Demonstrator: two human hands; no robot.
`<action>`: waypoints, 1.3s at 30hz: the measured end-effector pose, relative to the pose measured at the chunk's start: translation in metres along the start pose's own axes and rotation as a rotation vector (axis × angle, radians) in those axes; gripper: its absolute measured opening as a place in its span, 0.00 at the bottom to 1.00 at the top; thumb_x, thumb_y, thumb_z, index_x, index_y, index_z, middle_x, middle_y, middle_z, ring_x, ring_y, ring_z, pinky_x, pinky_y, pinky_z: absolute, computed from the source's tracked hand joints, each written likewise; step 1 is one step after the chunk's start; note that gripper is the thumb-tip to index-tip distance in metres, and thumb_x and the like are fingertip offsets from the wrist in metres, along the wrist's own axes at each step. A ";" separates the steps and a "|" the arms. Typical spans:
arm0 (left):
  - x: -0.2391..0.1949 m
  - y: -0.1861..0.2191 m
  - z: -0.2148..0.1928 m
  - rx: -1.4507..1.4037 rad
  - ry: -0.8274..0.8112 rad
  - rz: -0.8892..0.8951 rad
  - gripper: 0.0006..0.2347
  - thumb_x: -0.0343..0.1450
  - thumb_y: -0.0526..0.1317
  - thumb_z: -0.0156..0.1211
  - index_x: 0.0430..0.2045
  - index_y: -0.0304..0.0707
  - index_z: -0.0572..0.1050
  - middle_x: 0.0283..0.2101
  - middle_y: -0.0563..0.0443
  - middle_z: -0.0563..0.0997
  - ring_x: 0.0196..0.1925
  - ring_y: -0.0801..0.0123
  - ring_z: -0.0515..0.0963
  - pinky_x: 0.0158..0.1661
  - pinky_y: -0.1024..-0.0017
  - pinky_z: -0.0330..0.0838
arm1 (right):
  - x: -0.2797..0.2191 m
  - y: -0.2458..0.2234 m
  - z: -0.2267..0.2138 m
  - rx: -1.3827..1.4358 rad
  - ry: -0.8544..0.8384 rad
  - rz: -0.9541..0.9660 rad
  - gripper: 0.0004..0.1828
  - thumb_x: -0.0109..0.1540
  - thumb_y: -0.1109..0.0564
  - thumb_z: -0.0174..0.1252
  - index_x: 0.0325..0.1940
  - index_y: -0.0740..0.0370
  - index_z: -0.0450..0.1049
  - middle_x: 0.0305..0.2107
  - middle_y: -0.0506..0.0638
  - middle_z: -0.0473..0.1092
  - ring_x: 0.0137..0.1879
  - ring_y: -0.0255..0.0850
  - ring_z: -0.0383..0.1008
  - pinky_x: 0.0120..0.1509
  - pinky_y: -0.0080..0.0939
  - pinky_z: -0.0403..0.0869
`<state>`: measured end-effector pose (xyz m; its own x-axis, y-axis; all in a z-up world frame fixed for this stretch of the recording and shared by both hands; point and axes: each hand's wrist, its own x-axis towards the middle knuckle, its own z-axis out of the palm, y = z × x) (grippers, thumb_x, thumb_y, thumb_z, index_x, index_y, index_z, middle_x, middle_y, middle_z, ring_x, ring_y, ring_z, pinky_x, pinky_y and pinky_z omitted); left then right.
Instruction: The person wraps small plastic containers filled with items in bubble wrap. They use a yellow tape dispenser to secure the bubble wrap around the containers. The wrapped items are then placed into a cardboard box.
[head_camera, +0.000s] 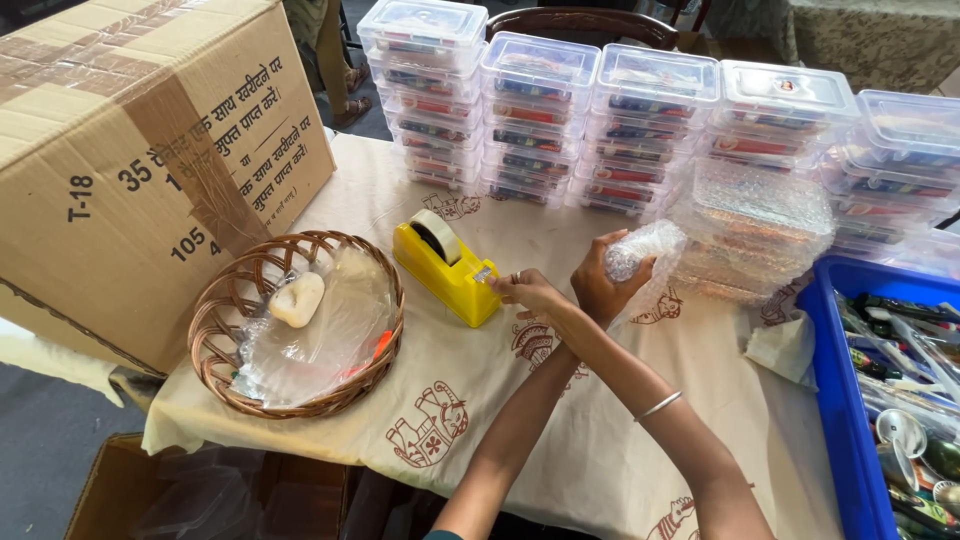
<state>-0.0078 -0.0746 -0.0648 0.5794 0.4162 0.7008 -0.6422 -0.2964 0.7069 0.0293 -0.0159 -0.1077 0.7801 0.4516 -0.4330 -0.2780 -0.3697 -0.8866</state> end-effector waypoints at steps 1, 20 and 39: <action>0.001 0.001 0.000 -0.010 -0.004 0.008 0.24 0.64 0.48 0.76 0.51 0.40 0.75 0.41 0.43 0.85 0.39 0.61 0.86 0.39 0.68 0.80 | 0.000 -0.002 0.000 -0.026 0.005 -0.011 0.30 0.57 0.33 0.61 0.47 0.60 0.77 0.49 0.56 0.75 0.60 0.46 0.72 0.56 0.58 0.73; -0.002 -0.021 0.007 0.018 -0.052 0.040 0.25 0.65 0.47 0.74 0.54 0.39 0.73 0.40 0.43 0.85 0.36 0.61 0.86 0.37 0.69 0.82 | -0.031 -0.012 -0.012 -0.404 0.228 -0.268 0.17 0.61 0.47 0.67 0.39 0.64 0.78 0.35 0.53 0.79 0.41 0.40 0.81 0.47 0.41 0.80; 0.015 0.005 -0.002 -0.045 -0.081 -0.102 0.22 0.63 0.43 0.76 0.48 0.35 0.75 0.45 0.44 0.84 0.45 0.62 0.86 0.45 0.68 0.80 | -0.125 0.013 -0.177 0.543 0.513 -0.760 0.08 0.63 0.53 0.66 0.37 0.58 0.77 0.28 0.44 0.74 0.28 0.27 0.67 0.34 0.28 0.68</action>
<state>-0.0027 -0.0680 -0.0508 0.6803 0.3708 0.6322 -0.5987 -0.2163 0.7712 0.0273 -0.2209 -0.0367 0.9617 -0.0318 0.2721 0.2668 0.3342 -0.9040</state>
